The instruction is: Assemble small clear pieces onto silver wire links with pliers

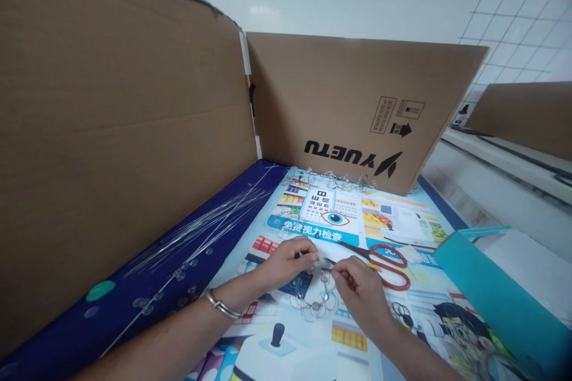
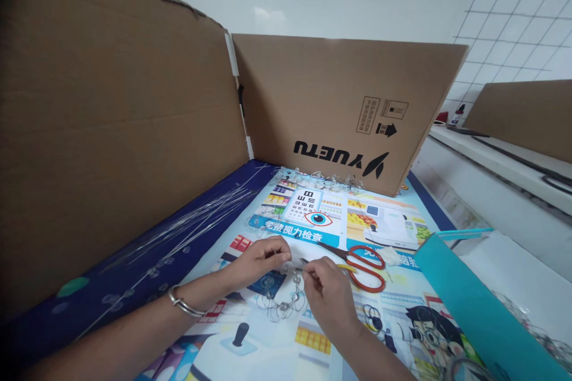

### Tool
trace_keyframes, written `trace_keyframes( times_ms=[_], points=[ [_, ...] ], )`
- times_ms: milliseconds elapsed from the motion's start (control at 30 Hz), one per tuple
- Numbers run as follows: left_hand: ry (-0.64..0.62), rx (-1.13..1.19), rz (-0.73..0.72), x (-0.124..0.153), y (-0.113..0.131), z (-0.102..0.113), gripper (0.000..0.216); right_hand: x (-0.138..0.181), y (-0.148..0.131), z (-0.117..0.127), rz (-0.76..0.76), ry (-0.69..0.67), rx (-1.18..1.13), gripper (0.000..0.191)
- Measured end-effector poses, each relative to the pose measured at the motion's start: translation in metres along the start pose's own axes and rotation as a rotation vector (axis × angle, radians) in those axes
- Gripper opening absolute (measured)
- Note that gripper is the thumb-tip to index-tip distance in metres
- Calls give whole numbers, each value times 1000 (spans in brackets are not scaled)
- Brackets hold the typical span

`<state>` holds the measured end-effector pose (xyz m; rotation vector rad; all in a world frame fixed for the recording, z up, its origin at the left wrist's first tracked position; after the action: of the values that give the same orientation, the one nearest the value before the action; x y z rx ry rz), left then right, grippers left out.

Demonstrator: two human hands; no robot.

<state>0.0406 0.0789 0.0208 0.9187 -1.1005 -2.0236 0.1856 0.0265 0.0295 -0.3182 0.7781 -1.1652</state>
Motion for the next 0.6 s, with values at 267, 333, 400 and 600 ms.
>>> trace_keyframes(
  times_ms=[267,333,400,600],
  points=[
    [-45,-86,-29,0,7,-4,10,0,-1,1,-7,15,2,9],
    [-61,-101,-47,0,8,-6,8,1,-1,2,-11,25,1,10],
    [-71,-113,-72,0,9,-7,8,1,0,2,-18,33,4,10],
    [-98,-166,-116,2,11,-12,9,0,1,3,-37,39,25,10]
  ],
)
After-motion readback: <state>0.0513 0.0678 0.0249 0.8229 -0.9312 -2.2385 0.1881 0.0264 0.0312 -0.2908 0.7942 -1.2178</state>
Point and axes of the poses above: each hand's wrist, its own x-axis away from the middle knuckle, its own z-axis out of the back of the hand, y = z × x, the point moved 7 cm from there along -x, towards the middle knuckle, and after that the axes turned 3 degrees about x, right-handed, at the moved point
